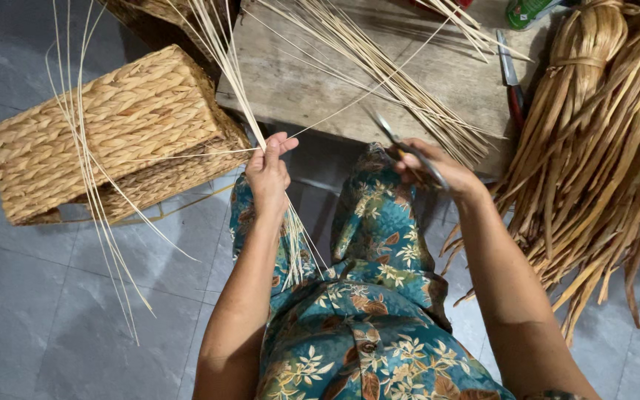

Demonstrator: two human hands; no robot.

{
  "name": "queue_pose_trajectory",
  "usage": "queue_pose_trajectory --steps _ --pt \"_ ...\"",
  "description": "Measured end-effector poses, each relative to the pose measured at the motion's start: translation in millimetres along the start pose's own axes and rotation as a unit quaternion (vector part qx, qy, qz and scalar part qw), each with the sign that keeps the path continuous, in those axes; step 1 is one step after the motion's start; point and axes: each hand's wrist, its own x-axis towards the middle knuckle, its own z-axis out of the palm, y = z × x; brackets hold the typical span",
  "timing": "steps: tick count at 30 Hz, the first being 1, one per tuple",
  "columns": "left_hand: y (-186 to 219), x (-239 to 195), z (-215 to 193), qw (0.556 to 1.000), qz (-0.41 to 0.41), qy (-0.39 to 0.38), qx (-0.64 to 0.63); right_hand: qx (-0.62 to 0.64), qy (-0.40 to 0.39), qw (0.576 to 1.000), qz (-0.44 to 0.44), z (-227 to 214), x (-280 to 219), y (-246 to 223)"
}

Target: The person sits on the floor and prepares thin wicker strips by splitting them with a knife and trimming ends with scissors. The person repeatedly picks up strips, splits them lengthwise, and cuts them to size, placing finished pieces on a nearby wooden board.

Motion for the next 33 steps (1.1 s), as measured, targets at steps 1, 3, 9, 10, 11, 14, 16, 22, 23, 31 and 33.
queue_pose_trajectory --steps 1,3,9,10,11,14,16,22,23,31,33 --pt "-0.1 -1.4 1.0 1.000 -0.001 -0.003 0.000 -0.007 -0.007 1.000 0.004 6.3 5.0 -3.6" --pt "0.0 -4.3 2.8 1.000 -0.009 -0.020 0.008 -0.028 0.000 1.000 0.009 17.0 19.3 -11.5" --pt "-2.6 -8.6 4.5 0.999 -0.026 -0.030 0.014 0.135 -0.027 0.990 0.021 30.9 39.8 -5.9" --pt "-2.0 -7.2 4.3 0.999 -0.023 -0.030 0.016 0.153 -0.034 0.987 0.024 29.2 41.9 -2.1" --pt "-0.6 -6.2 3.5 0.999 -0.023 -0.029 0.017 0.106 -0.003 0.994 0.029 27.4 44.3 2.2" --pt "6.5 -5.7 1.9 0.999 -0.018 -0.026 0.022 -0.106 0.098 0.989 -0.024 17.5 51.2 14.3" --pt "14.2 -6.9 1.4 0.999 -0.007 -0.025 0.025 -0.330 0.165 0.917 -0.152 9.7 57.9 17.5" --pt "46.9 -26.9 7.5 0.998 0.004 -0.038 0.043 -0.530 0.270 0.795 -0.121 10.4 69.3 15.2" --pt "52.5 -31.1 9.2 0.998 0.009 -0.043 0.046 -0.537 0.266 0.792 -0.121 12.9 70.6 14.8" --pt "83.3 -53.6 23.2 0.996 0.033 -0.072 0.042 -0.603 0.281 0.725 -0.178 40.1 51.8 -8.8" --pt "84.9 -52.8 23.1 0.995 0.039 -0.068 0.066 -0.578 0.257 0.754 -0.175 62.6 29.0 -16.3"
